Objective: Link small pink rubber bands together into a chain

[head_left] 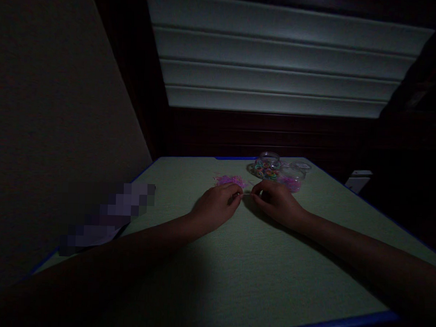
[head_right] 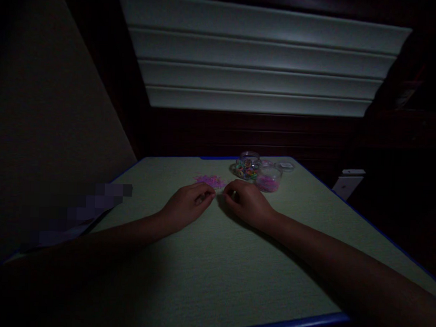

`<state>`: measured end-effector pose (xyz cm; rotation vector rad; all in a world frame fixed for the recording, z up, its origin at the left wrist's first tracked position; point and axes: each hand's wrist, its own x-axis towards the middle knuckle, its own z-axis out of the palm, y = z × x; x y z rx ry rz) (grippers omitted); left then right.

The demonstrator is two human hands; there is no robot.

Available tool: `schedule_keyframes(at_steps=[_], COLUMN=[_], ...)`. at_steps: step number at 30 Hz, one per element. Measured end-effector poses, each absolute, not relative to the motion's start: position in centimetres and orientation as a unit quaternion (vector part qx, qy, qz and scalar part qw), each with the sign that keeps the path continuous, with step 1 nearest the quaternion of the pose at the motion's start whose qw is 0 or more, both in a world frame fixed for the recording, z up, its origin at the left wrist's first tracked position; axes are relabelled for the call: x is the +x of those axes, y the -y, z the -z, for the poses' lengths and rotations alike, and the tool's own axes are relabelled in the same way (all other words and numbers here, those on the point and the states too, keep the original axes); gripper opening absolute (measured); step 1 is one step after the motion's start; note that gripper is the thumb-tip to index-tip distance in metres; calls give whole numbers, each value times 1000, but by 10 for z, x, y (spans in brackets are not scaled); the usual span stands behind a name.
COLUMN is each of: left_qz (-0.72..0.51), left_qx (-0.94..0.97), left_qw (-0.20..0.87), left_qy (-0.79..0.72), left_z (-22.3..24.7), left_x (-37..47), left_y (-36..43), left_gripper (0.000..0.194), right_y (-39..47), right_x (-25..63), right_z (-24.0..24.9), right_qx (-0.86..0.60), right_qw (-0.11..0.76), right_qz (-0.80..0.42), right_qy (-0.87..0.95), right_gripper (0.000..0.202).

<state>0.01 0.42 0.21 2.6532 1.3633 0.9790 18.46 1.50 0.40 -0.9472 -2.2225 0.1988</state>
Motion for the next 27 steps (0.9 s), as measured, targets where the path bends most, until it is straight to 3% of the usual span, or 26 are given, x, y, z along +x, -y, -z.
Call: schedule_keyframes(at_steps=[16, 21, 27], left_qz=[-317, -311, -304], left_qx=[845, 846, 848], left_qw=[1, -6, -1], left_qy=[-431, -433, -434], left_z=[-2, -1, 0], left_x=[1, 1, -1], left_y=[-4, -6, -7], left_gripper=[14, 13, 14], right_y=[-11, -17, -22], right_x=[191, 197, 215], right_z=[-15, -21, -36], right_qx=[-354, -362, -496], right_qw=[301, 292, 225], right_qz=[-1, 93, 279], right_qy=[886, 880, 791], right_gripper=[11, 14, 16])
